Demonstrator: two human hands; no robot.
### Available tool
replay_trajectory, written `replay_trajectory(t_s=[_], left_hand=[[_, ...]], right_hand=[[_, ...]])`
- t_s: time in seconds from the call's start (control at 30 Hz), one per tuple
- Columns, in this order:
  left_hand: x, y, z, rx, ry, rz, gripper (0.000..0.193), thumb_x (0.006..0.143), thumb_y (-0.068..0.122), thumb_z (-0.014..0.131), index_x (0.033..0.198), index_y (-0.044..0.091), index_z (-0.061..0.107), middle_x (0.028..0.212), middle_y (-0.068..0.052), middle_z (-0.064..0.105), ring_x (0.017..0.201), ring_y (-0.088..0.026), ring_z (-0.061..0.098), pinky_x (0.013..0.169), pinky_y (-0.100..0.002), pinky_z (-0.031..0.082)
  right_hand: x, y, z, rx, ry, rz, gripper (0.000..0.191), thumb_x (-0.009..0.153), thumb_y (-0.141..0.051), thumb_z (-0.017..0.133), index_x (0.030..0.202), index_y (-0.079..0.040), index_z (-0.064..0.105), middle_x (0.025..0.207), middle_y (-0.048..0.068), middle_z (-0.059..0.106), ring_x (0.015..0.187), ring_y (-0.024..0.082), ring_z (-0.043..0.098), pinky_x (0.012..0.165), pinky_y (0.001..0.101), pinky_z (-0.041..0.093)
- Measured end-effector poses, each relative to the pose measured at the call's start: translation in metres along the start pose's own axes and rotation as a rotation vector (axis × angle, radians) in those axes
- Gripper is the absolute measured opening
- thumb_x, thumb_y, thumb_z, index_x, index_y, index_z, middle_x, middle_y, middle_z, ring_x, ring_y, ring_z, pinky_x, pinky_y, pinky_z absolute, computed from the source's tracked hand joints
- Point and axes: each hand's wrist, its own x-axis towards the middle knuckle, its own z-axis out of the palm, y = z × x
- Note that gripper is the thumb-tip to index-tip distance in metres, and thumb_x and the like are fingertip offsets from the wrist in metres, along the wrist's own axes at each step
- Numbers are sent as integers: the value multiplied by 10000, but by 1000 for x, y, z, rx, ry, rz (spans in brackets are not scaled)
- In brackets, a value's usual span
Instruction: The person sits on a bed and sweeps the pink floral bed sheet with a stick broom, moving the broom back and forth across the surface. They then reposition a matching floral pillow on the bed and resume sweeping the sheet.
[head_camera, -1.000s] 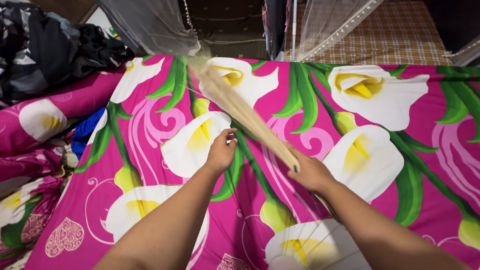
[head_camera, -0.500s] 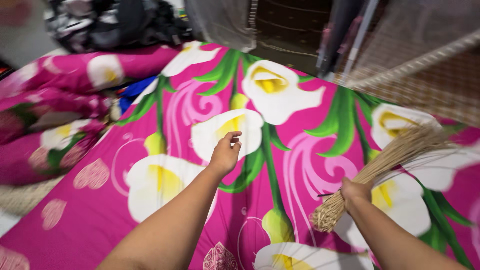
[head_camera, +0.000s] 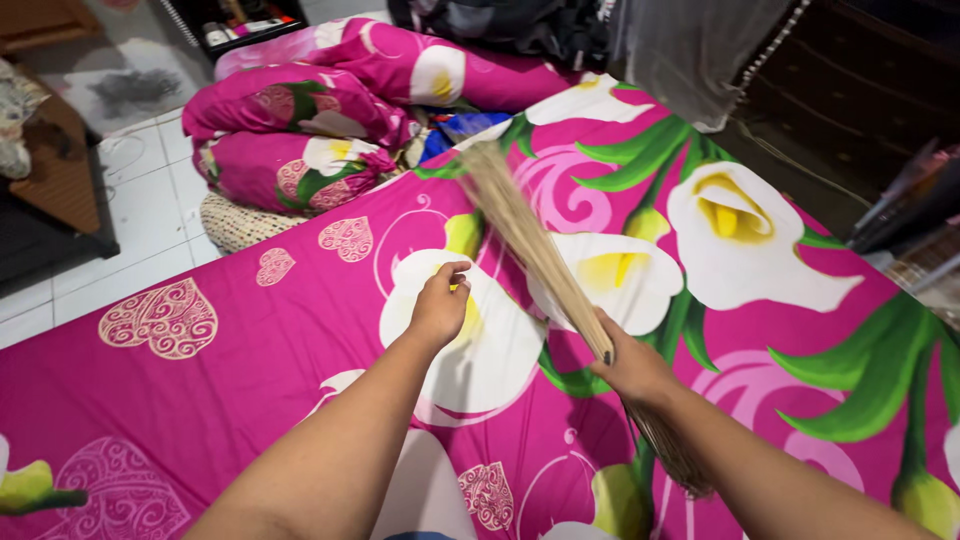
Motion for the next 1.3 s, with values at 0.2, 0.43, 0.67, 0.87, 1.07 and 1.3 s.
replay_trajectory(t_s=[0.2,0.43,0.67,0.87,1.07,1.3], left_hand=[[28,-13,-19,-40,35,-7,372,985,174,551,1353,150,607,1282,-103,682,1173,-273,659,1005,-389,501],[68,-29,-27,-89,-17,53,367,979,181,569,1337,122,616,1197,-132,719,1122,-280,686,993,-378,509],[125,-47,-47,-105,-18,166,362,965,148,582,1320,90,626,1217,-153,714,1169,-271,675,1004,-382,509],[179,-66,-93,-128,-27,167,338,956,140,593,1284,89,653,1192,-144,727,1139,-268,695,990,-374,522],[213,-62,-115,-98,-80,180,352,958,133,591,1304,91,641,1204,-138,716,1145,-273,684,982,-376,522],[249,-64,-102,-92,-212,222,334,973,142,585,1298,90,644,1212,-134,726,1160,-257,688,994,-372,524]], right_hand=[[-21,-62,2,-289,-100,-41,997,879,-211,636,1620,-475,25,907,184,729,855,355,737,806,481,571],[-2,-29,13,-538,-238,-27,938,929,-257,634,1592,-557,41,1042,105,724,917,279,737,813,445,596],[73,50,-2,-340,3,366,934,907,-326,705,1639,-428,133,1046,136,782,916,292,763,839,436,601],[129,-1,-31,-94,216,502,965,878,-314,675,1693,-354,159,990,223,789,875,395,786,839,499,604],[108,-97,-18,-218,384,478,967,863,-348,699,1666,-376,159,1011,252,737,920,437,717,866,523,566],[85,-159,12,-166,271,432,913,889,-323,639,1623,-490,122,981,203,761,897,404,736,847,519,569]])
